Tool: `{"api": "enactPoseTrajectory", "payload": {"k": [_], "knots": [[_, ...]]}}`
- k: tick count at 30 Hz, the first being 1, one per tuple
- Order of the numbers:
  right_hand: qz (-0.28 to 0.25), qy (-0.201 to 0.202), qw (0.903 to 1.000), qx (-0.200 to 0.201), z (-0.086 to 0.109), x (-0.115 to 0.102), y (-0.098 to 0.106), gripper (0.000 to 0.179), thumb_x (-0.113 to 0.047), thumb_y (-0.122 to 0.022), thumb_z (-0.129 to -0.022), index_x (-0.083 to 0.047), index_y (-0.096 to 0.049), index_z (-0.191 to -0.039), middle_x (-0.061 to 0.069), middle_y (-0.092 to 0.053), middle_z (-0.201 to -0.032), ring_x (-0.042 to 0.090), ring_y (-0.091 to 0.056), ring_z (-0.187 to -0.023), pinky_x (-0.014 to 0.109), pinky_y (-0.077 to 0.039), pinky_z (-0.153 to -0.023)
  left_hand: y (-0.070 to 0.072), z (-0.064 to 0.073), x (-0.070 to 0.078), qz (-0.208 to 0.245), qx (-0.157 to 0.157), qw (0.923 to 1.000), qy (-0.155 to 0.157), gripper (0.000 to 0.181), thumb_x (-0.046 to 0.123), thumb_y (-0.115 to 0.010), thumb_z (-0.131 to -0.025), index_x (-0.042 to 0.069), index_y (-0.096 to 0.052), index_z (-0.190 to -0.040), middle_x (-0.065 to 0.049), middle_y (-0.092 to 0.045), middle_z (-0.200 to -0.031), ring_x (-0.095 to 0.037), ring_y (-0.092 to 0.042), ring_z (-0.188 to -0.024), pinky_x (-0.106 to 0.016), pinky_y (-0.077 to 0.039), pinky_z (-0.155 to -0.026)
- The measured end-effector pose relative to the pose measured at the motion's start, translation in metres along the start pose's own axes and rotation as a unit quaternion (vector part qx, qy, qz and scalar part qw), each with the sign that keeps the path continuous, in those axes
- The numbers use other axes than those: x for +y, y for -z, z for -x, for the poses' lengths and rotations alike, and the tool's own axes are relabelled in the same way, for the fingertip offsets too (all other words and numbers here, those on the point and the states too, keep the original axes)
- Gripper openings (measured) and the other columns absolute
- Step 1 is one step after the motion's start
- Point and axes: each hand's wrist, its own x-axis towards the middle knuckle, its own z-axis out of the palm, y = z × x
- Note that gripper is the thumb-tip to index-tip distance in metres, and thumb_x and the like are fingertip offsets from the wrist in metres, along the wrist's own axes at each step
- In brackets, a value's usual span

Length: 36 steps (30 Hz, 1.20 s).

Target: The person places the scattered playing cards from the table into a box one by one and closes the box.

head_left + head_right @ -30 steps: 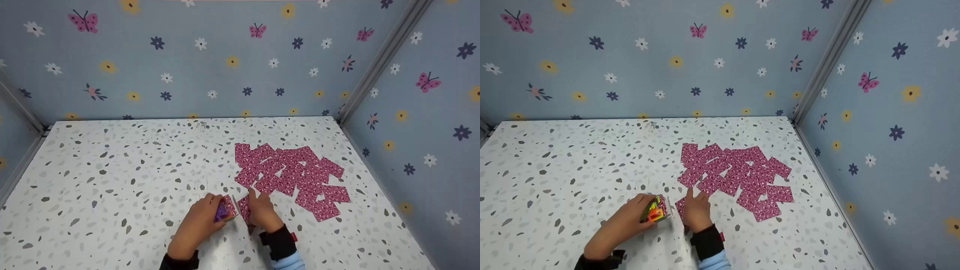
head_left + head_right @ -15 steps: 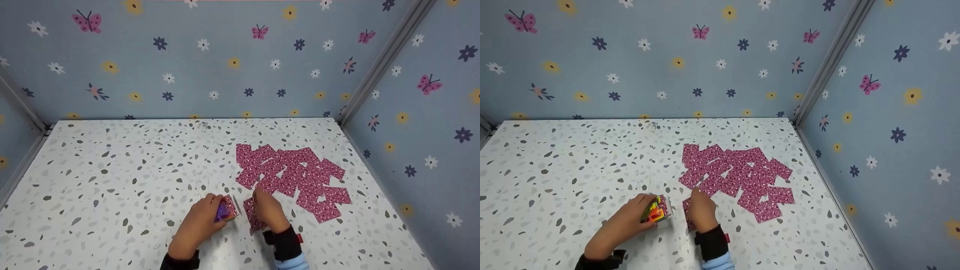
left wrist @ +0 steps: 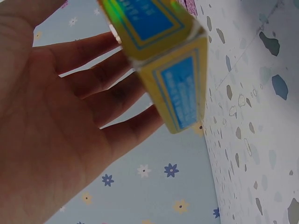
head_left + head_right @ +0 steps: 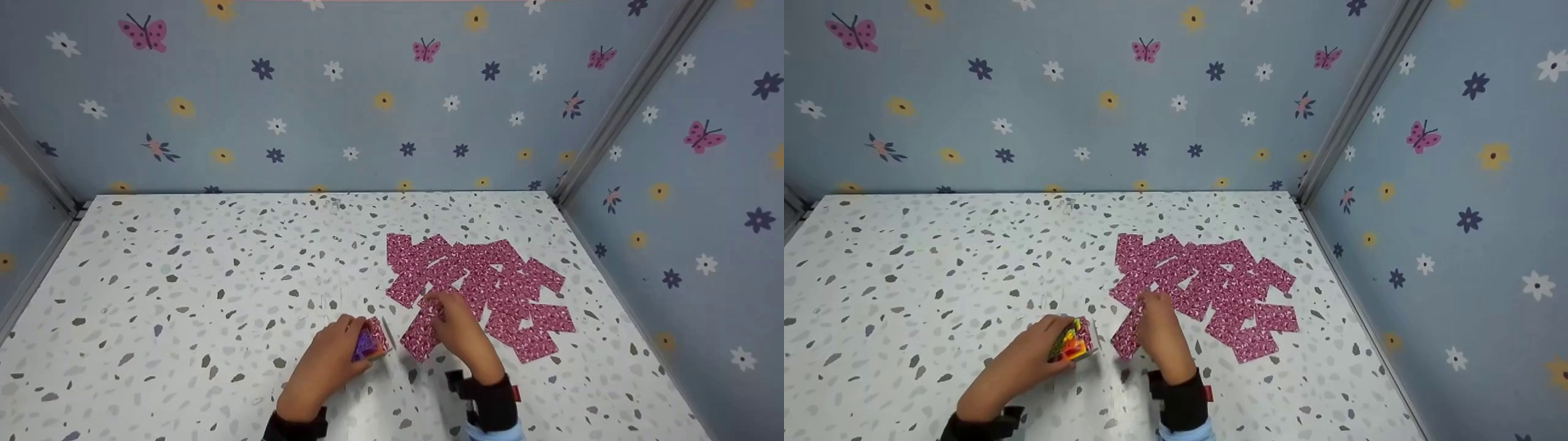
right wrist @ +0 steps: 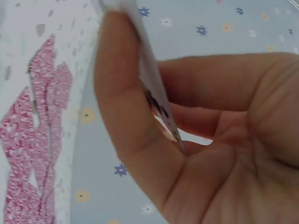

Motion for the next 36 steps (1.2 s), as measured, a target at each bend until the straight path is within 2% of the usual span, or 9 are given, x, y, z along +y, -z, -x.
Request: {"api": "enactPoseTrajectory", "payload": {"k": [1, 3, 6, 10, 15, 20, 27, 32, 36], "knots": [[-0.011, -0.003, 0.9998, 0.016, 0.001, -0.002, 0.002, 0.037, 0.011, -0.052, -0.081, 0.004, -0.054, -0.117, 0.014, -0.052, -0.093, 0.015, -0.044, -0.071, 0.027, -0.042, -0.064, 0.0, 0.0, 0.0, -0.001, -0.002, 1.0, 0.002, 0.059, 0.02, -0.079, -0.069, -0.003, -0.053, -0.117, -0.013, -0.057, -0.104, -0.026, -0.058, -0.089, -0.042, -0.05, -0.081], [-0.057, -0.014, 0.9977, 0.035, 0.002, -0.007, 0.006, 0.033, 0.01, -0.053, -0.083, 0.001, -0.053, -0.115, 0.01, -0.046, -0.087, 0.012, -0.043, -0.067, 0.024, -0.045, -0.059, 0.0, -0.001, 0.0, -0.002, -0.007, 1.0, 0.006, 0.06, 0.02, -0.079, -0.069, -0.003, -0.053, -0.119, -0.014, -0.057, -0.105, -0.027, -0.058, -0.091, -0.043, -0.049, -0.083], [-0.122, -0.024, 0.991, 0.048, 0.003, -0.013, 0.009, 0.033, 0.009, -0.055, -0.085, 0.0, -0.046, -0.116, 0.011, -0.043, -0.087, 0.013, -0.047, -0.06, 0.025, -0.05, -0.05, 0.0, -0.001, 0.0, -0.003, -0.015, 0.9998, 0.01, 0.063, 0.02, -0.078, -0.07, -0.005, -0.051, -0.122, -0.016, -0.057, -0.109, -0.029, -0.058, -0.095, -0.044, -0.049, -0.085], [-0.177, -0.018, 0.9831, 0.043, 0.004, -0.019, 0.005, 0.032, 0.008, -0.054, -0.087, 0.002, -0.039, -0.114, 0.015, -0.042, -0.095, 0.016, -0.051, -0.058, 0.03, -0.052, -0.045, 0.0, -0.001, 0.0, -0.001, -0.014, 0.9999, 0.009, 0.066, 0.021, -0.078, -0.07, -0.007, -0.051, -0.123, -0.017, -0.056, -0.11, -0.03, -0.058, -0.096, -0.045, -0.048, -0.087], [-0.221, -0.014, 0.9752, 0.008, 0.003, -0.024, -0.002, 0.03, 0.01, -0.052, -0.087, 0.001, -0.031, -0.107, 0.006, -0.029, -0.087, 0.016, -0.051, -0.059, 0.031, -0.055, -0.049, 0.0, -0.001, 0.001, 0.0, -0.007, 1.0, 0.007, 0.064, 0.02, -0.078, -0.07, -0.006, -0.051, -0.123, -0.016, -0.056, -0.11, -0.03, -0.057, -0.096, -0.045, -0.048, -0.087], [-0.196, -0.017, 0.9802, -0.018, 0.002, -0.025, -0.007, 0.03, 0.008, -0.054, -0.086, 0.001, -0.032, -0.105, 0.004, -0.025, -0.083, 0.015, -0.049, -0.057, 0.031, -0.054, -0.048, -0.001, -0.002, 0.001, 0.001, 0.005, 1.0, 0.004, 0.063, 0.018, -0.077, -0.071, -0.006, -0.051, -0.123, -0.016, -0.056, -0.11, -0.029, -0.057, -0.097, -0.044, -0.049, -0.086], [-0.185, -0.017, 0.9821, -0.032, 0.004, -0.024, -0.007, 0.028, 0.007, -0.053, -0.088, 0.006, -0.039, -0.112, 0.015, -0.045, -0.092, 0.015, -0.054, -0.057, 0.029, -0.054, -0.048, -0.001, -0.003, 0.0, -0.011, 0.018, 0.9997, -0.007, 0.064, 0.018, -0.078, -0.07, -0.006, -0.051, -0.124, -0.016, -0.056, -0.11, -0.029, -0.057, -0.097, -0.044, -0.049, -0.086], [-0.158, -0.017, 0.9873, -0.011, 0.005, -0.024, -0.006, 0.026, 0.007, -0.051, -0.088, 0.006, -0.044, -0.114, 0.016, -0.048, -0.092, 0.013, -0.053, -0.052, 0.027, -0.052, -0.045, 0.0, -0.003, 0.001, -0.013, 0.019, 0.9997, -0.005, 0.065, 0.017, -0.078, -0.07, -0.005, -0.051, -0.124, -0.015, -0.057, -0.111, -0.028, -0.057, -0.098, -0.044, -0.049, -0.086], [-0.132, -0.018, 0.991, 0.016, 0.006, -0.025, -0.004, 0.025, 0.007, -0.051, -0.087, 0.005, -0.047, -0.112, 0.015, -0.047, -0.091, 0.012, -0.05, -0.05, 0.026, -0.05, -0.042, 0.0, -0.003, 0.001, -0.021, 0.037, 0.9989, -0.019, 0.064, 0.017, -0.078, -0.069, -0.004, -0.052, -0.123, -0.014, -0.058, -0.109, -0.026, -0.058, -0.095, -0.042, -0.05, -0.085]]}}
